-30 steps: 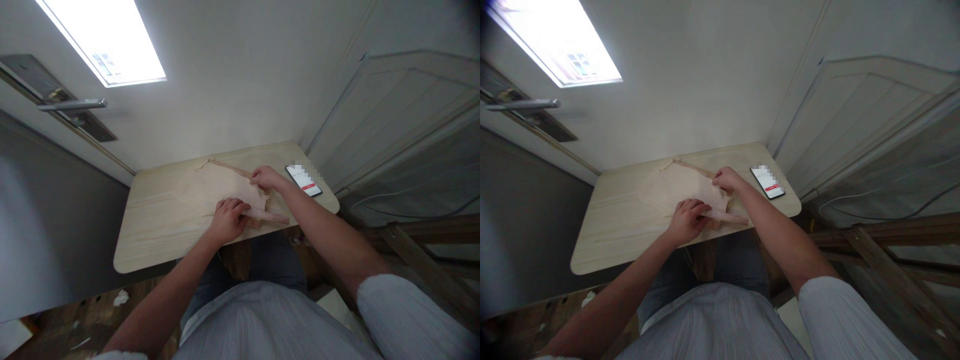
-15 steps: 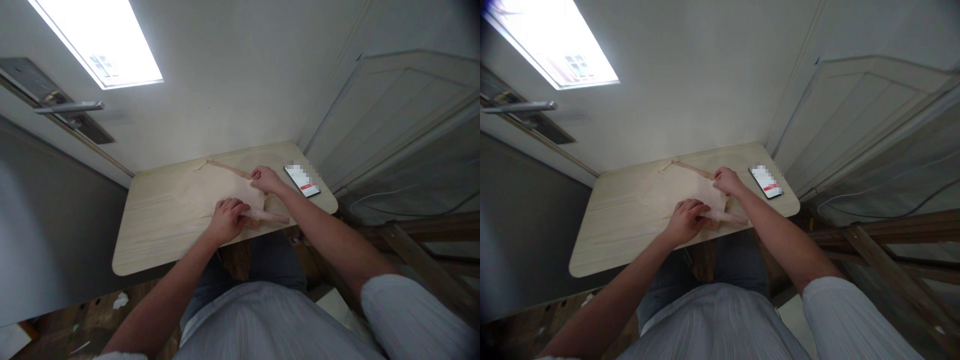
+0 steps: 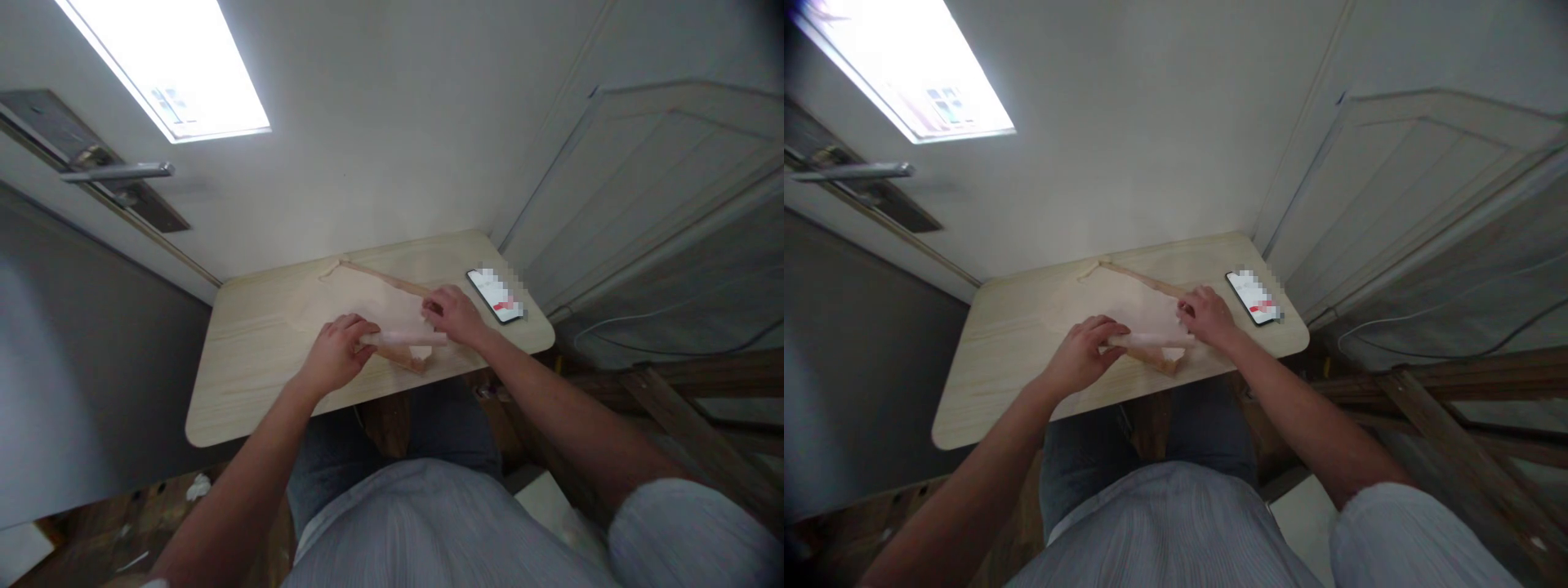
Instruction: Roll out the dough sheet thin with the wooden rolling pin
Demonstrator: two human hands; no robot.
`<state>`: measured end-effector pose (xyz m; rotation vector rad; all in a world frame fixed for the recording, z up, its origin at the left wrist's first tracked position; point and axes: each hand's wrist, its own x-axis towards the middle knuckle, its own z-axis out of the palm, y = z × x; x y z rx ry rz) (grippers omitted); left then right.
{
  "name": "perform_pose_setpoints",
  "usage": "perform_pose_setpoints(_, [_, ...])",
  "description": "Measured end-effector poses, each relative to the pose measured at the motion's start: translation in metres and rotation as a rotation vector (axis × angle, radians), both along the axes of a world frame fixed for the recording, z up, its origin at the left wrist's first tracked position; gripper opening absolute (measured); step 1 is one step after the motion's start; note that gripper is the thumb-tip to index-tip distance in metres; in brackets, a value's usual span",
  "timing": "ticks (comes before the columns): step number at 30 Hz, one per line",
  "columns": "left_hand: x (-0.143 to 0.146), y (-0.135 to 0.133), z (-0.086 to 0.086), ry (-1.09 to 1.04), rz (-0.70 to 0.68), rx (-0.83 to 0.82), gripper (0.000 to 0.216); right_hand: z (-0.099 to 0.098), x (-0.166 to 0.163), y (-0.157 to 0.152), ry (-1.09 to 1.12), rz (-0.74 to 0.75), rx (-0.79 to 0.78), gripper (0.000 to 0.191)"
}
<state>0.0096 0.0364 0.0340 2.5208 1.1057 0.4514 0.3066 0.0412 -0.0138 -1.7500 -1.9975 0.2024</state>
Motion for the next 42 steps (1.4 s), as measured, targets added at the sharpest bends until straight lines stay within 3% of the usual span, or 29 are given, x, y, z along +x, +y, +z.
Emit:
perform_pose_setpoints(5, [-0.01, 0.013, -0.005, -0.056, 0.098, -0.035, 0.022, -0.018, 0.007, -0.018, 0.032, -0.144, 0.141, 0.024])
perform_pose_setpoints(10, [-0.01, 0.016, -0.014, -0.083, 0.127, -0.046, 0.024, -0.024, -0.005, -0.033, 0.036, -0.055, 0.142, 0.021])
perform_pose_setpoints(17, [0.006, 0.023, -0.01, 0.023, 0.184, 0.017, 0.027, -0.014, -0.002, -0.023, 0.315, -0.219, 0.172, 0.027])
perform_pose_setpoints(20, [0.03, 0.031, -0.009, 0.079, 0.158, 0.025, 0.028, -0.009, -0.003, -0.024, 0.37, -0.183, 0.145, 0.033])
perform_pose_setpoints(23, [0.055, 0.035, -0.013, 0.132, 0.108, -0.002, 0.029, -0.013, -0.005, -0.03, 0.243, -0.126, 0.102, 0.034])
perform_pose_setpoints(26, [0.068, 0.033, -0.019, 0.139, 0.104, -0.005, 0.032, -0.021, -0.006, -0.034, 0.065, -0.194, 0.085, 0.04])
perform_pose_setpoints(30, [0.068, 0.034, -0.025, 0.132, 0.148, 0.067, 0.034, -0.023, -0.007, -0.018, -0.128, -0.266, 0.039, 0.053])
perform_pose_setpoints(36, [0.065, 0.045, -0.027, 0.157, 0.183, 0.132, 0.043, -0.007, -0.009, 0.016, -0.228, -0.273, -0.079, 0.053])
perform_pose_setpoints(38, [0.061, 0.035, -0.029, 0.148, 0.157, 0.127, 0.042, -0.008, -0.011, 0.004, -0.221, -0.264, -0.078, 0.053])
perform_pose_setpoints(42, [0.045, -0.01, -0.035, 0.105, 0.107, 0.128, 0.044, -0.021, -0.021, -0.055, -0.2, -0.255, -0.007, 0.055])
